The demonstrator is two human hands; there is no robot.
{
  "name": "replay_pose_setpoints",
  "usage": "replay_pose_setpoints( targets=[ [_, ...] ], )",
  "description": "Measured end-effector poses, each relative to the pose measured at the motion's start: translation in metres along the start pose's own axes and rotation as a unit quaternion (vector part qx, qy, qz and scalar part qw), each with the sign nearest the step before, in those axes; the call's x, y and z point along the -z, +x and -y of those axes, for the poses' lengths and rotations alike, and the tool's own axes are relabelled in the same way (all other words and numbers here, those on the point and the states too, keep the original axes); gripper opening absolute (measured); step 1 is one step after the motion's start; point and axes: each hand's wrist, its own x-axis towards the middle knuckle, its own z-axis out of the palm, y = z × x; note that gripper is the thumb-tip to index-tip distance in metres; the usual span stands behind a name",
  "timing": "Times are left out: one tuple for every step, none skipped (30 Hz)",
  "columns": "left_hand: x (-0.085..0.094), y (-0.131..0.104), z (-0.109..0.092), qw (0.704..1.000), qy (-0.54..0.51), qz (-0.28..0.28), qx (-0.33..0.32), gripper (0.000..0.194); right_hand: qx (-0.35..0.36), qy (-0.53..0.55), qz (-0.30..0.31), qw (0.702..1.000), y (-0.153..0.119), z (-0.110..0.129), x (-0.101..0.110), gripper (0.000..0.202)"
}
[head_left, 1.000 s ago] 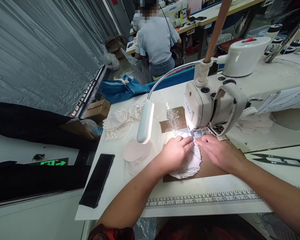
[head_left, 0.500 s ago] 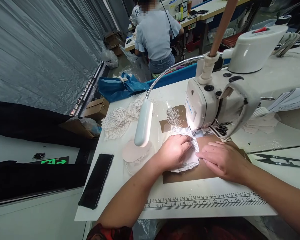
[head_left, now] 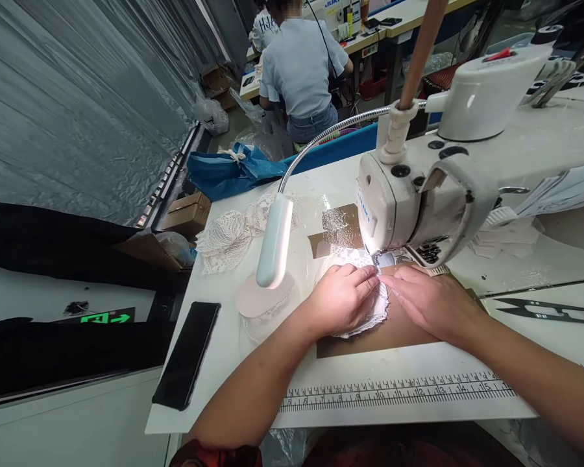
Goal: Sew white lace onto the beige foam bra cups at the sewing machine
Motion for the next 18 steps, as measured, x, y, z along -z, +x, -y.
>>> replay_pose_setpoints(
  targets=[
    [-0.0003,0.0004,0.0009,1.0,0.0,-0.001,0.0,0.041,0.0,-0.008,0.0,1.0,0.0004,0.0006,-0.0001,0.036],
    [-0.0004,0.0008,0.0018,1.0,0.0,-0.002,0.001,0.041,-0.002,-0.015,-0.003,1.0,0.0008,0.0011,-0.0003,0.036],
    [-0.0004,0.0012,0.0027,1.0,0.0,-0.003,0.001,0.042,-0.003,-0.022,-0.006,1.0,0.001,0.0015,-0.0006,0.036],
    [-0.0003,0.0015,0.0035,1.0,-0.001,-0.003,0.002,0.042,-0.005,-0.028,-0.007,1.0,0.0012,0.0017,-0.001,0.036],
    [-0.0002,0.0018,0.0041,1.0,0.0,-0.003,0.002,0.042,-0.005,-0.033,-0.008,0.999,0.0015,0.0018,-0.0013,0.036],
    [-0.0001,0.002,0.0046,1.0,0.001,-0.003,0.003,0.041,-0.006,-0.035,-0.006,0.999,0.0017,0.0018,-0.0017,0.035],
    [-0.0001,0.0021,0.005,1.0,0.002,-0.003,0.003,0.041,-0.007,-0.037,-0.003,0.999,0.0019,0.0017,-0.0019,0.035],
    [-0.0002,0.0021,0.0052,1.0,0.002,-0.003,0.003,0.04,-0.009,-0.038,0.002,0.999,0.002,0.0015,-0.0021,0.034],
    [-0.0004,0.002,0.0053,1.0,0.001,-0.003,0.002,0.04,-0.009,-0.039,0.006,0.999,0.002,0.0012,-0.0021,0.034],
    [-0.0007,0.0019,0.0055,1.0,-0.001,-0.004,0.002,0.039,-0.009,-0.039,0.01,0.999,0.0019,0.0009,-0.002,0.035],
    [-0.0009,0.0017,0.0056,1.0,-0.003,-0.006,0.0,0.039,-0.009,-0.039,0.011,0.999,0.0016,0.0006,-0.0017,0.035],
    [-0.0012,0.0016,0.0057,1.0,-0.005,-0.008,-0.001,0.039,-0.008,-0.039,0.011,0.999,0.0012,0.0003,-0.0014,0.035],
    [-0.0014,0.0016,0.0058,1.0,-0.006,-0.01,-0.002,0.038,-0.007,-0.036,0.009,0.999,0.0008,0.0,-0.001,0.035],
    [-0.0016,0.0015,0.0059,1.0,-0.006,-0.013,-0.003,0.038,-0.006,-0.03,0.007,0.999,0.0003,-0.0003,-0.0008,0.035],
    [-0.0018,0.0015,0.006,1.0,-0.007,-0.014,-0.004,0.038,-0.006,-0.023,0.005,1.0,-0.0001,-0.0006,-0.0006,0.035],
    [-0.002,0.0016,0.0061,1.0,-0.009,-0.016,-0.005,0.037,-0.008,-0.016,0.003,1.0,-0.0005,-0.001,-0.0007,0.035],
    [-0.0023,0.0017,0.0062,1.0,-0.013,-0.017,-0.004,0.037,-0.009,-0.008,0.001,1.0,-0.0009,-0.0015,-0.001,0.035],
    [-0.0027,0.0018,0.0064,1.0,-0.017,-0.02,-0.003,0.037,-0.01,-0.004,-0.001,1.0,-0.0012,-0.0021,-0.0016,0.035]
  ],
)
